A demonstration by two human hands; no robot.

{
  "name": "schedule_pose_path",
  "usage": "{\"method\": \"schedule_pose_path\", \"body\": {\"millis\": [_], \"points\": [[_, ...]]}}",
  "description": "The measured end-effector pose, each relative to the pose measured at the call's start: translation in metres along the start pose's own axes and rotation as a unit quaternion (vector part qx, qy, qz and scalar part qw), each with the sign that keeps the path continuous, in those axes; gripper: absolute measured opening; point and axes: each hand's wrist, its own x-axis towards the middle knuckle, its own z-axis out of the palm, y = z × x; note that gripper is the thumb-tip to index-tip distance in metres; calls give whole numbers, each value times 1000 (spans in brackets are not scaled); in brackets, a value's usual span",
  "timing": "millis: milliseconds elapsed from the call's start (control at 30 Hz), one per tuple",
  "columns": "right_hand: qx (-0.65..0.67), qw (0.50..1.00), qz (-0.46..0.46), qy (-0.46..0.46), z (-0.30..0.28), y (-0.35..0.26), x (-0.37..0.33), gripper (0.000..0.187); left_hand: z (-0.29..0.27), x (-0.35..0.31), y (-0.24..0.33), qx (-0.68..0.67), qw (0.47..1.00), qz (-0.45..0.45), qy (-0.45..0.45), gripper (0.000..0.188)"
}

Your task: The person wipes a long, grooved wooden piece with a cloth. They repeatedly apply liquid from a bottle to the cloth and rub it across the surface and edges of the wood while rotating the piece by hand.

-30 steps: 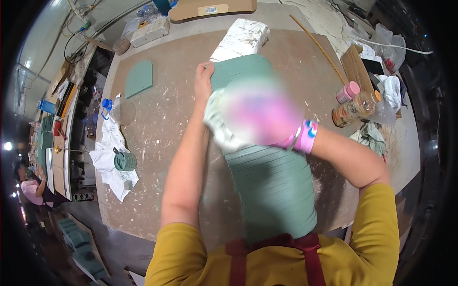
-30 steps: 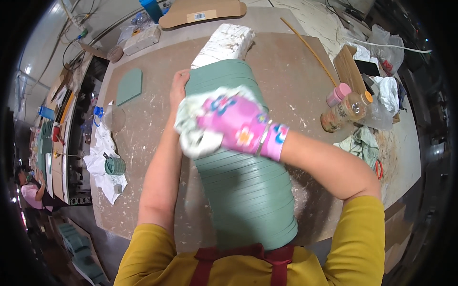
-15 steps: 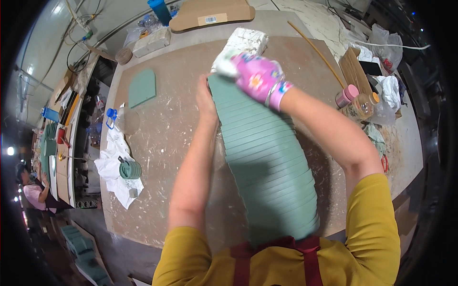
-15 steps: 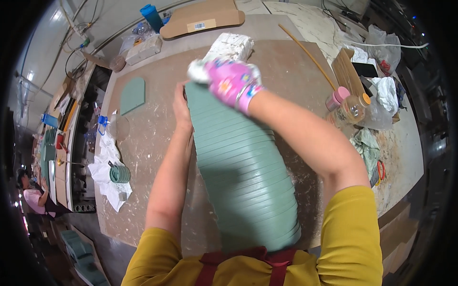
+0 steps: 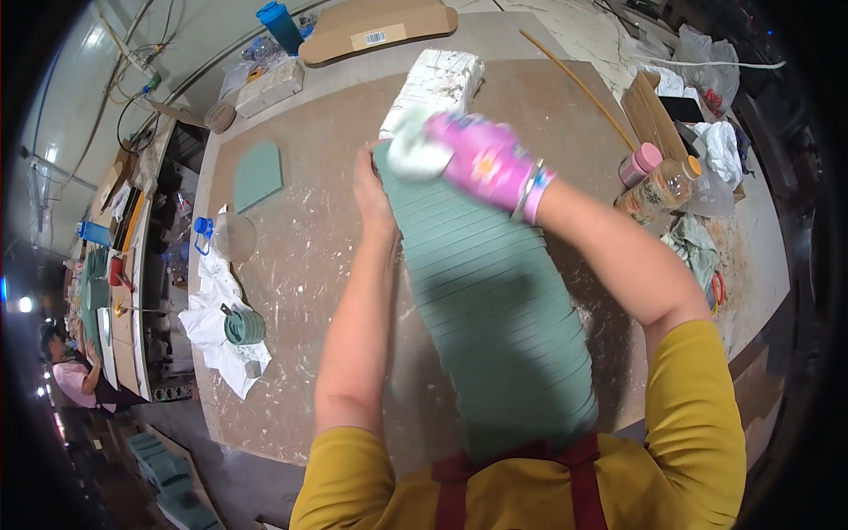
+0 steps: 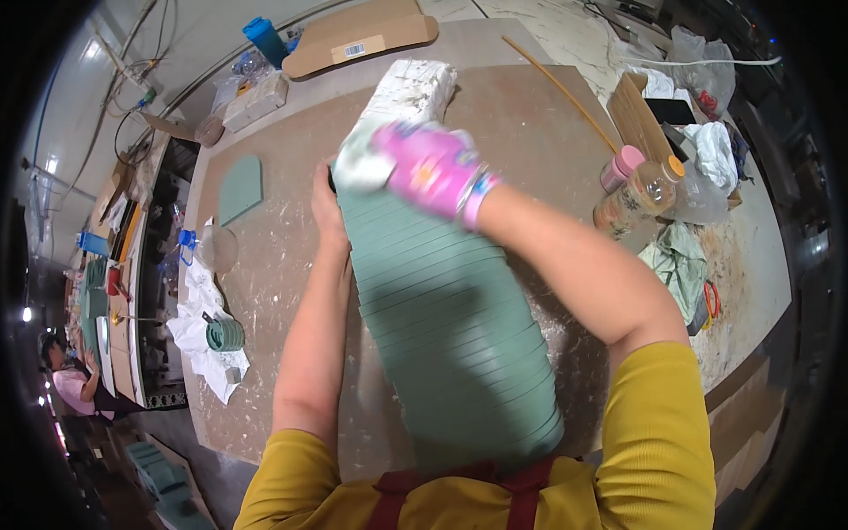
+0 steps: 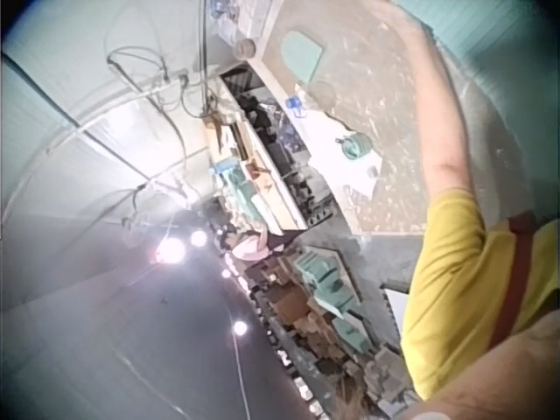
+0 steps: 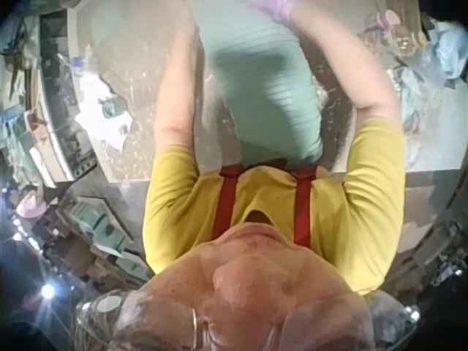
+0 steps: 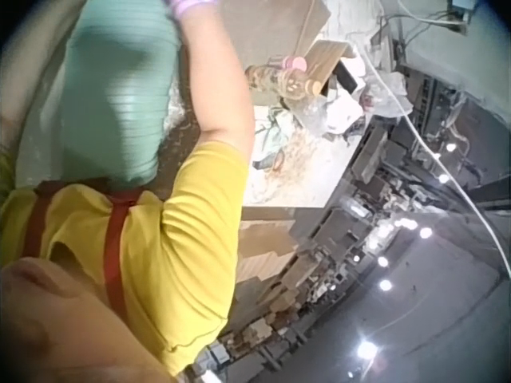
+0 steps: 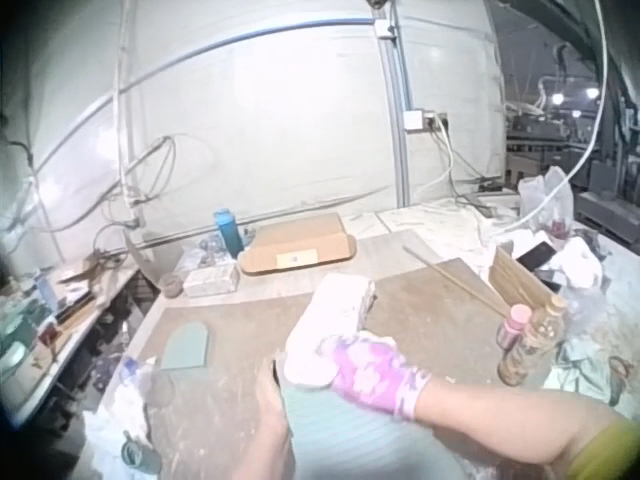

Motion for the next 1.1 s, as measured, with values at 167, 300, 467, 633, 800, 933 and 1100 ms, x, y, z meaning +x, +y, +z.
{"method": "schedule_pose_path", "body": {"millis": [167, 300, 467, 633, 800, 933, 1100], "points": [[139, 979, 110, 100, 10, 41, -16, 39, -3, 0, 0, 143, 986, 80, -23, 44], [167, 982, 75, 34, 5, 42, -23, 39, 4, -13, 9, 187, 977, 100, -22, 44], [129, 974, 170, 72, 12, 59, -22, 37, 5, -4, 6, 122, 992, 17, -10, 41], [42, 970, -239, 5, -8, -54, -32, 22, -27, 11, -12, 301, 945, 127, -17, 30], [-26, 1000, -15, 4, 9, 8, 41, 23, 6, 0, 0, 175, 982, 68, 7, 34], [-40, 990, -116, -63, 15, -43, 16, 28, -18, -2, 3, 349, 920, 176, -34, 25], [-15, 999, -22, -19, -7, -22, -21, 33, -1, -9, 8, 184, 980, 73, -29, 44]]}}
